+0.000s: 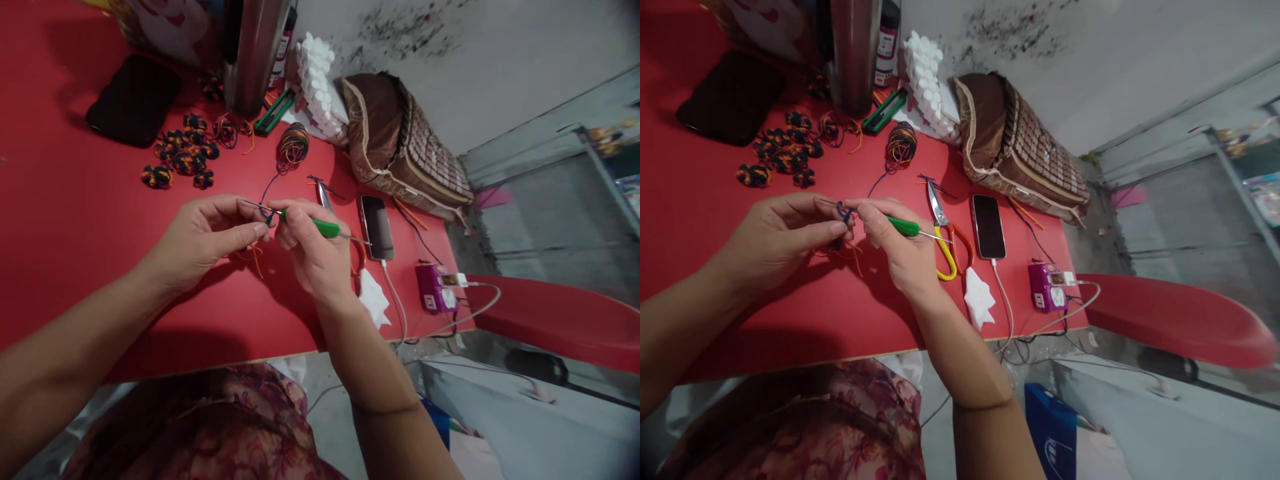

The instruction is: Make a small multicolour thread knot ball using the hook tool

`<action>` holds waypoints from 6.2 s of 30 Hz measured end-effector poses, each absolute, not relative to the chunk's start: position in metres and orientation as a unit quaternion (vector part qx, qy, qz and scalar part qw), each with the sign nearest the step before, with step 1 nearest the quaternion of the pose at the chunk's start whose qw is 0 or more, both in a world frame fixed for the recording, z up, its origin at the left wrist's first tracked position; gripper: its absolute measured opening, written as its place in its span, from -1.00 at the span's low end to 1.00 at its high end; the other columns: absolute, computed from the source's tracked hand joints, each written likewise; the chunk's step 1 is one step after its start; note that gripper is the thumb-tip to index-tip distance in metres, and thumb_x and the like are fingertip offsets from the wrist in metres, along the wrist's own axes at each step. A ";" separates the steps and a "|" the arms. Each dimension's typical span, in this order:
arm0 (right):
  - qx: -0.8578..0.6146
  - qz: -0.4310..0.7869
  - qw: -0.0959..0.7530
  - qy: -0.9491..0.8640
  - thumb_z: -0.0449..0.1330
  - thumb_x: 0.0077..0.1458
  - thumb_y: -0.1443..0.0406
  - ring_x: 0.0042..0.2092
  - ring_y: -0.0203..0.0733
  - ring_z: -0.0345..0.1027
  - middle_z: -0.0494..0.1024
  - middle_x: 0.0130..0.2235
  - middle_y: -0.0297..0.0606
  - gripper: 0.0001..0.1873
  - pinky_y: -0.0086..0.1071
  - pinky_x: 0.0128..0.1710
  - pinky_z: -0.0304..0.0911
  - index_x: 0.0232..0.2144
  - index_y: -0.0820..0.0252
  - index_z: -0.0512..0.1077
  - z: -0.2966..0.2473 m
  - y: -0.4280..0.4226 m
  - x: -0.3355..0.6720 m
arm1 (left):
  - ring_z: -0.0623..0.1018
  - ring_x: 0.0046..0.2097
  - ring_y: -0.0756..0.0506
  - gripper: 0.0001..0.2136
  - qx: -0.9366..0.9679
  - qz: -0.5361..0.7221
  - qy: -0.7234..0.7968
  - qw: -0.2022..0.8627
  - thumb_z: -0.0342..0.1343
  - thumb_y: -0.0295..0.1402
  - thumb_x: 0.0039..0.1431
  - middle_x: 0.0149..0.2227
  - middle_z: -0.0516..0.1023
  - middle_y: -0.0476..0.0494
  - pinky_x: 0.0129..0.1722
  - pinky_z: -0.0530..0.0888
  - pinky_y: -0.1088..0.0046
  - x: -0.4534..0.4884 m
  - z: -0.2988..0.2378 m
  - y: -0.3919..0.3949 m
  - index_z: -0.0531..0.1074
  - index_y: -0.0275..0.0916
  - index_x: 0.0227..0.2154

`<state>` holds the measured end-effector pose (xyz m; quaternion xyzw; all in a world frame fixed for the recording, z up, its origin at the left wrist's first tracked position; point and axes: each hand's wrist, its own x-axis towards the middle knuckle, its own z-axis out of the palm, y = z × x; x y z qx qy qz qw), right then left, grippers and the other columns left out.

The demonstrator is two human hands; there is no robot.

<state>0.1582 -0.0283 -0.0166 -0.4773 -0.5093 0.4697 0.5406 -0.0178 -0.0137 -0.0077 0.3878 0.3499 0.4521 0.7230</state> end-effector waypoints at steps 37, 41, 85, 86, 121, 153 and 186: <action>-0.423 0.478 0.576 -0.511 0.42 0.19 0.03 -0.50 -0.33 0.09 0.33 -0.50 -0.42 -0.75 -0.32 -0.46 0.20 -0.33 0.05 0.70 -0.006 -0.022 0.172 | 0.49 -0.48 0.03 -0.90 0.414 0.477 0.398 0.665 0.44 -0.46 -0.01 -0.50 0.57 -0.02 -0.46 0.43 0.53 -0.025 -0.006 -0.009 0.65 -0.16 -0.50; -0.435 0.466 0.585 -0.501 0.44 0.18 0.08 -0.49 -0.30 0.12 0.34 -0.52 -0.40 -0.80 -0.30 -0.46 0.16 -0.32 0.05 0.73 -0.005 -0.023 0.171 | 0.49 -0.49 0.02 -0.90 0.468 0.476 0.432 0.607 0.41 -0.50 -0.04 -0.50 0.58 0.00 -0.48 0.40 0.52 -0.025 0.000 -0.009 0.63 -0.19 -0.50; -0.425 0.558 0.526 -0.481 0.39 0.27 0.11 -0.52 -0.34 0.35 0.70 -0.41 -0.36 -0.84 -0.41 -0.51 0.27 -0.28 -0.02 0.73 -0.003 -0.032 0.159 | 0.51 -0.37 -0.01 -0.91 0.559 0.487 0.401 0.538 0.44 -0.36 0.16 -0.40 0.63 0.04 -0.29 0.44 0.33 -0.025 -0.003 -0.013 0.64 -0.07 -0.40; -0.418 0.572 0.520 -0.477 0.38 0.28 0.11 -0.53 -0.35 0.38 0.71 -0.40 -0.36 -0.83 -0.44 -0.53 0.27 -0.26 0.00 0.73 -0.003 -0.031 0.160 | 0.50 -0.36 -0.03 -0.91 0.581 0.482 0.408 0.513 0.43 -0.33 0.19 -0.39 0.63 0.02 -0.30 0.42 0.32 -0.026 -0.004 -0.013 0.64 -0.05 -0.39; -0.387 0.676 0.482 -0.401 0.48 0.06 0.02 -0.62 -0.49 0.10 0.62 -0.48 -0.38 -0.67 -0.51 -0.65 0.07 -0.38 0.16 0.63 -0.006 -0.021 0.166 | 0.62 -0.18 -0.20 -0.90 0.668 0.490 0.429 0.360 0.31 -0.30 0.29 -0.29 0.68 -0.09 -0.09 0.51 0.21 -0.026 -0.006 -0.016 0.66 0.01 -0.37; -0.426 0.623 0.509 -0.414 0.43 0.14 -0.08 -0.55 -0.44 0.13 0.56 -0.43 -0.40 -0.60 -0.45 -0.61 0.01 -0.23 0.08 0.62 -0.009 -0.017 0.165 | 0.67 -0.19 -0.11 -0.92 0.565 0.502 0.410 0.510 0.46 -0.33 0.17 -0.28 0.73 0.00 -0.14 0.59 0.32 -0.023 -0.008 -0.013 0.69 -0.02 -0.41; -0.413 0.597 0.541 -0.424 0.39 0.24 -0.03 -0.52 -0.35 0.23 0.61 -0.38 -0.38 -0.72 -0.38 -0.55 0.21 -0.33 -0.01 0.63 -0.014 -0.031 0.142 | 0.70 -0.28 -0.08 -0.96 0.559 0.604 0.396 0.407 0.45 -0.23 0.19 -0.34 0.71 0.07 -0.25 0.64 0.28 -0.012 -0.026 -0.012 0.72 0.08 -0.33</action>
